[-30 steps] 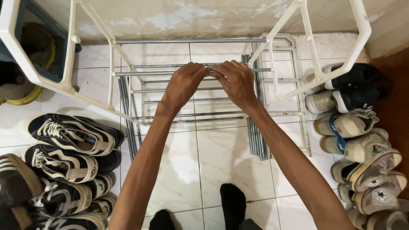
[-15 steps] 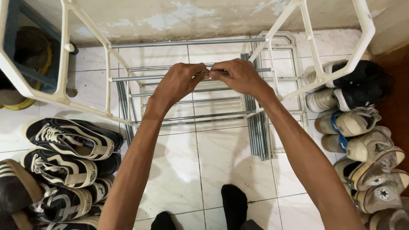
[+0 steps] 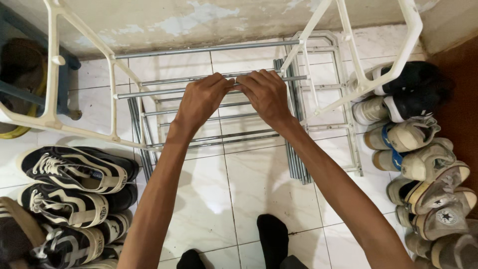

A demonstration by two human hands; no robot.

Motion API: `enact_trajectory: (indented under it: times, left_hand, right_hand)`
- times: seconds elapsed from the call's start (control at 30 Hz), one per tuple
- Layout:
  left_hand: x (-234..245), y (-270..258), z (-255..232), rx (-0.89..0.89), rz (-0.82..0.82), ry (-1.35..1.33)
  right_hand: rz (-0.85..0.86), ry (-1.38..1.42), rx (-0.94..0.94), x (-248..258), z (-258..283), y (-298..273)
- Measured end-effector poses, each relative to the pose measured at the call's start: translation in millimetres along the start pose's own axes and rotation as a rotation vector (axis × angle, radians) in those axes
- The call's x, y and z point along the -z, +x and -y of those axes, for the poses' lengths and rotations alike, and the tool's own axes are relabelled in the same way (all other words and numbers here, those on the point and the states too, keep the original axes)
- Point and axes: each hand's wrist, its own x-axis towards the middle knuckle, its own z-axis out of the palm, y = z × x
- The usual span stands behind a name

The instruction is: The person assembles a white plastic shoe rack by inserting metal rods into the frame slots. They repeatedly pick up rods, align them with the frame, and push them into place to form horizontal shelves.

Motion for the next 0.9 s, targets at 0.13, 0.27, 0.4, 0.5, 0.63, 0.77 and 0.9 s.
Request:
enact_trajectory:
  times: [0.13, 0.27, 0.4, 0.5, 0.63, 0.77, 0.9]
  left_hand:
    - [13.1, 6.0, -1.1, 0.023, 0.075, -0.055]
    - [19.6, 12.4, -2.3, 0.035, 0.115, -0.119]
    - [21.5, 13.3, -2.2, 0.074, 0.138, -0.168]
    - [16.2, 11.7, -1.8, 0.142, 0.170, -0.127]
    - [6.6, 3.5, -0.5, -0.012, -0.036, -0.042]
    - [-1.5, -6.1, -0.3, -0.081, -0.115, 0.069]
    - [-9.2, -10.8, -2.1, -0.177, -0.276, 0.115]
  right_hand:
    - [0.093, 0.040, -0.046, 0.4, -1.4, 6.3]
    - [0.248, 0.160, -0.118, 11.4, -7.4, 15.6]
    - [0.472, 0.181, -0.205, 17.1, -14.3, 26.7]
    - [0.706, 0.181, -0.360, 19.3, -24.6, 37.6]
    - [0.497, 0.196, -0.247, 12.6, -20.9, 27.3]
    - [0.141, 0.082, -0.050, -0.8, -6.8, 4.8]
    - [-0.060, -0.050, 0.137, -4.4, -7.7, -1.5]
